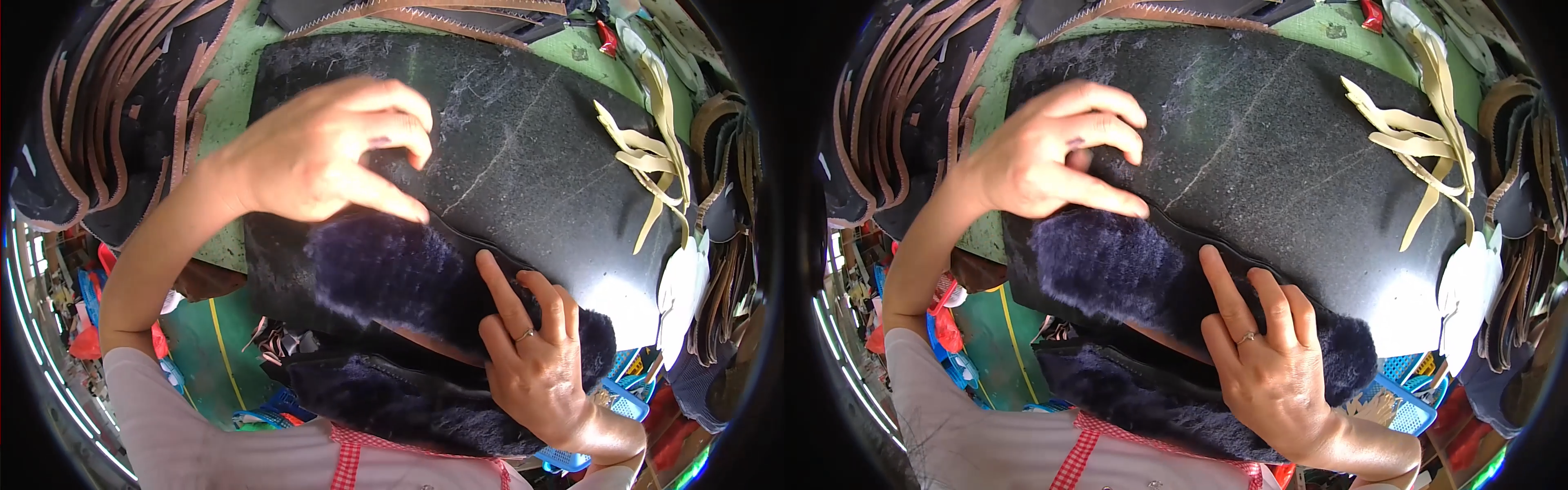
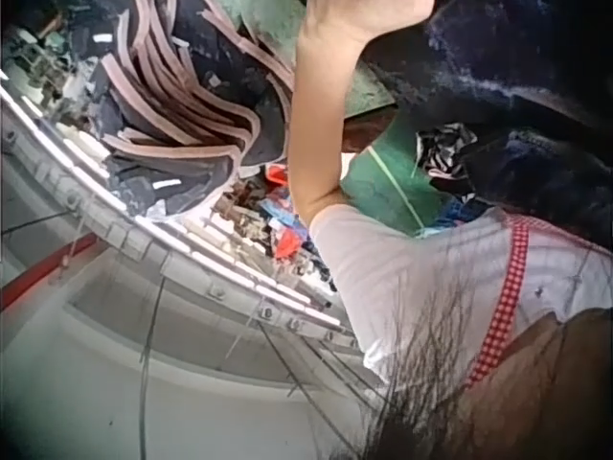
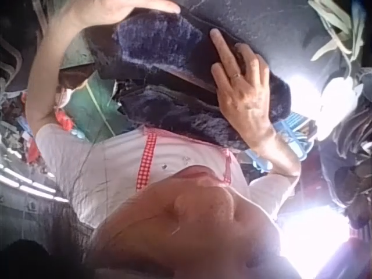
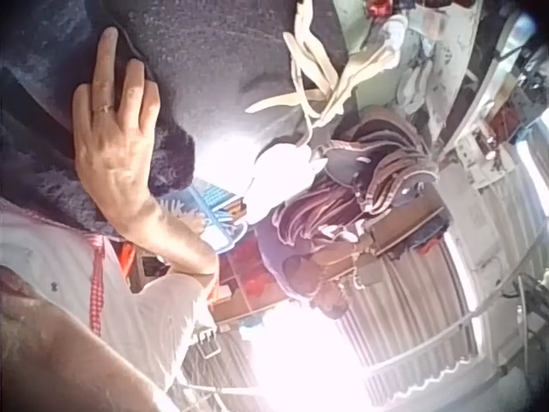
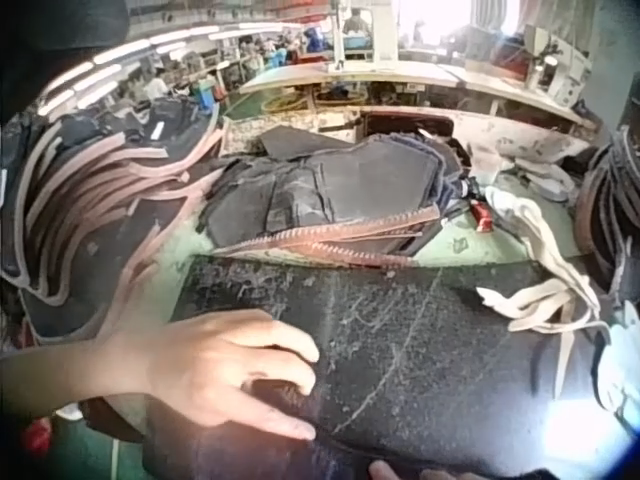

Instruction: Assembling components of shoe uppers by inserting liners and reinforcement strips.

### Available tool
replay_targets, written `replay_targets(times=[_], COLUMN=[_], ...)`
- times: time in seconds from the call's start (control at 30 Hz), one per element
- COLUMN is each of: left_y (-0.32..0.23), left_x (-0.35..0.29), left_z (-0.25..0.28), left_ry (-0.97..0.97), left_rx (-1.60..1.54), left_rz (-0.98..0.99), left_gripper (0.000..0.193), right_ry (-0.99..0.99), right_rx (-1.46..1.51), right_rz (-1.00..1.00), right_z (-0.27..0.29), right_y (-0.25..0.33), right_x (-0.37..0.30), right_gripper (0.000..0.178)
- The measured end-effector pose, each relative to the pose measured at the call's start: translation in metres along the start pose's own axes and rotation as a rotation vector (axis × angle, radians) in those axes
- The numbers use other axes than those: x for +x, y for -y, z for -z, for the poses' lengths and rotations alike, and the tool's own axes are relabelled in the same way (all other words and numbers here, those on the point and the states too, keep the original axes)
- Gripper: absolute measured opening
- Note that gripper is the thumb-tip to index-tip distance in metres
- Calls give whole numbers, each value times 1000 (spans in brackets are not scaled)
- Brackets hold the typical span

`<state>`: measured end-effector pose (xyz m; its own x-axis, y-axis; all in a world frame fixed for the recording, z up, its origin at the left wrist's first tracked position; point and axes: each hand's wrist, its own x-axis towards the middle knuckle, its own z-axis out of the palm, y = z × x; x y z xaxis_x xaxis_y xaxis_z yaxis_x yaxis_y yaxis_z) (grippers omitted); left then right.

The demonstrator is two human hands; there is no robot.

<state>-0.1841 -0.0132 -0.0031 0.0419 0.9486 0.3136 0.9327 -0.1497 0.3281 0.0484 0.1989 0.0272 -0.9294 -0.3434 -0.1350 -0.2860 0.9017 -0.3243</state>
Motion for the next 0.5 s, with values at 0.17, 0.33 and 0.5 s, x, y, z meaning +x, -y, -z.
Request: replay_targets(times=[0.17, 0.33, 0.5], left_y=[-75, -115, -133], left_x=[26, -7, 44], left_z=[-33, -45, -75], left_ry=[-136, 206, -12], left_rx=[-57, -32, -393], left_rz=[158, 486, 476], left_gripper=[49, 87, 96], right_ry=[-74, -123, -250], right_rx=[51, 247, 581], right_rz=[69, -345, -582], right_z=[-5, 27, 29], right_y=[1, -33, -56], right_x=[3, -42, -80], right_gripper=[15, 45, 37])
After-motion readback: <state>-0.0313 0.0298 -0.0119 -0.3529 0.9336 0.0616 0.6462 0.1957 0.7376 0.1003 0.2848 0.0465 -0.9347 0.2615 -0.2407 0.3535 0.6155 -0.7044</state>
